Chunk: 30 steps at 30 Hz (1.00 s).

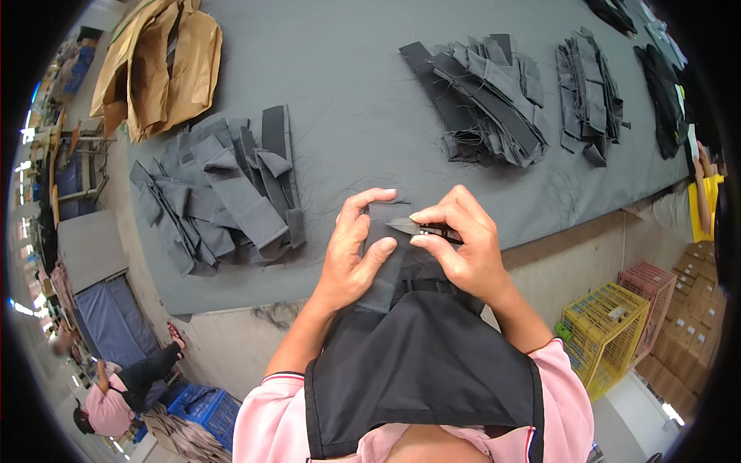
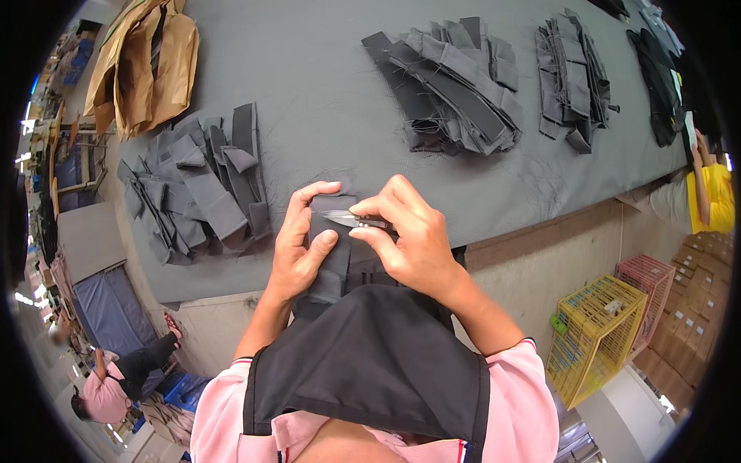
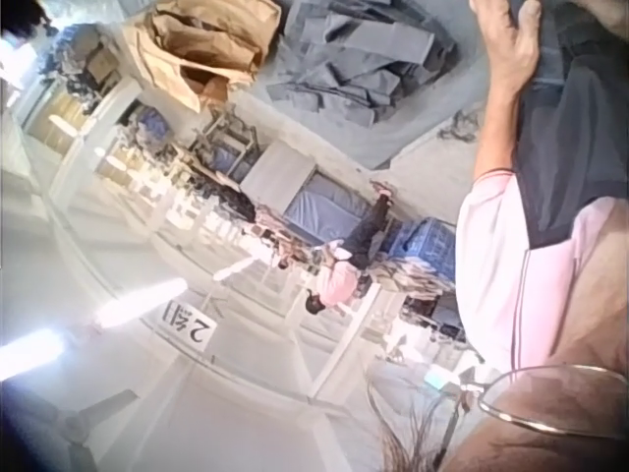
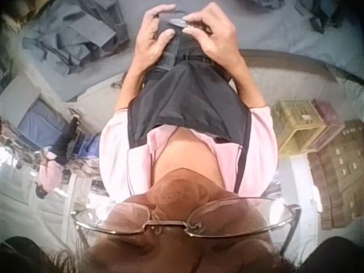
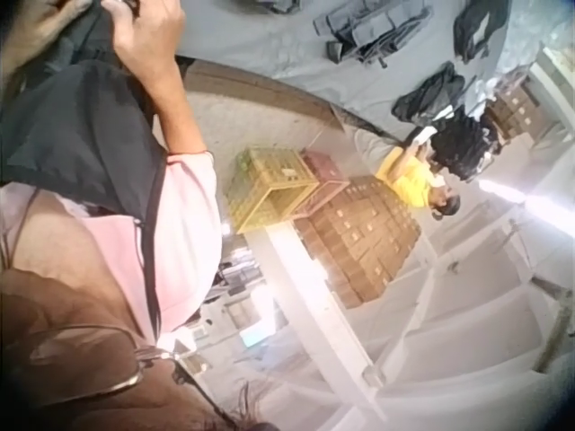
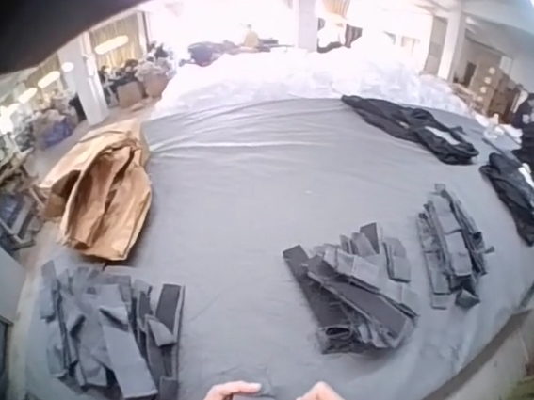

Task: The recorder uses a small hook or blade tool to inspect and trim threads or imperfections from pieces of dark grey fabric.

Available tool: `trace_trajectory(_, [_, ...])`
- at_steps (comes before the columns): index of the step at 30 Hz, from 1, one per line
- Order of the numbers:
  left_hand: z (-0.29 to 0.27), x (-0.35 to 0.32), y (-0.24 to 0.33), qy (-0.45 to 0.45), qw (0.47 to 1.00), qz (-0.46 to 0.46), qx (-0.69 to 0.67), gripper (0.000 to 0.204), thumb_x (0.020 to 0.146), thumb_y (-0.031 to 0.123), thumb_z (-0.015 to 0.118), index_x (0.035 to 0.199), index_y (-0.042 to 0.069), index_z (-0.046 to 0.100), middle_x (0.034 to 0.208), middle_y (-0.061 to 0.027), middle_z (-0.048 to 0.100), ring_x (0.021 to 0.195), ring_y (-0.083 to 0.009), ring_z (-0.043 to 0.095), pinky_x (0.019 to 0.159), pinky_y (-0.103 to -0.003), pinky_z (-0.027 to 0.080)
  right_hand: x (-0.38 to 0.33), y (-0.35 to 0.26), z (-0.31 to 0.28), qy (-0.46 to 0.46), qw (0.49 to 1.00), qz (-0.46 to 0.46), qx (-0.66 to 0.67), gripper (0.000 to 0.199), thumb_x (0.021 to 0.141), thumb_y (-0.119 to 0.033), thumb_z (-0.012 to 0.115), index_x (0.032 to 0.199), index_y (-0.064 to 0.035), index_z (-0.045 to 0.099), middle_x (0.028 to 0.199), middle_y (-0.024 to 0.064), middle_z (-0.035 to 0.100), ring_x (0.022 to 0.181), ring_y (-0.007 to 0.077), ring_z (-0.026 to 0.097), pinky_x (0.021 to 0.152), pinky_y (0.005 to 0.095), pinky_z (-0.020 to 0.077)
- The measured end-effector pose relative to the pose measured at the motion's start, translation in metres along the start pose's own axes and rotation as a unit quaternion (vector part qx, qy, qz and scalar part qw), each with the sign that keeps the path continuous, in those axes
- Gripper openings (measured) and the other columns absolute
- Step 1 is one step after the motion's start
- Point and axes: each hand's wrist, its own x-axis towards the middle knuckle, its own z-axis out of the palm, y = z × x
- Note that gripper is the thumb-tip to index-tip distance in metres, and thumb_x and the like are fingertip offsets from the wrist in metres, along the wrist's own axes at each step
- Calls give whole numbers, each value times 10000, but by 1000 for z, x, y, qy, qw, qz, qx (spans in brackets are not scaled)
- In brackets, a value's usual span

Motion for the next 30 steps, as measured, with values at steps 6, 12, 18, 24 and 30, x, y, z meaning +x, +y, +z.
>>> trace_trajectory(6, [-1,1,2,3,1000,6,19,275,851,207,626,921,-50,557,1263,-168,499,1137,-303,468,984,-402,316,10,1,6,-36,999,-2,3,150,730,-58,708,862,-30,643,764,54,523,608,179,575,537,287,467])
trace_trajectory(12, [-1,2,0,-2,999,1,32,260,840,202,628,882,-42,550,1264,-167,500,1142,-303,466,978,-403,320,3,6,11,-24,1000,14,7,133,741,-41,701,857,-18,641,787,45,524,647,151,581,560,266,469])
trace_trajectory(18, [-4,12,-15,39,993,34,108,257,856,192,601,787,-31,494,1265,-173,498,1153,-306,457,1003,-398,308,-24,3,9,55,990,103,80,279,713,-13,720,975,-32,628,784,21,499,674,85,513,608,236,442])
trace_trajectory(24, [2,47,-15,85,937,-279,-190,300,949,196,495,1117,-36,585,1245,-4,473,1004,-74,473,901,-224,380,-35,-7,21,1,974,-159,-164,495,524,-11,714,1008,-102,660,688,36,457,520,183,507,461,294,409])
trace_trajectory(30, [-1,43,-24,102,939,-265,-193,234,931,221,528,905,-4,586,1235,-26,495,981,-84,463,837,-233,377,-18,-6,19,-8,999,-13,47,379,584,80,611,942,-40,639,721,55,489,543,163,536,482,275,429])
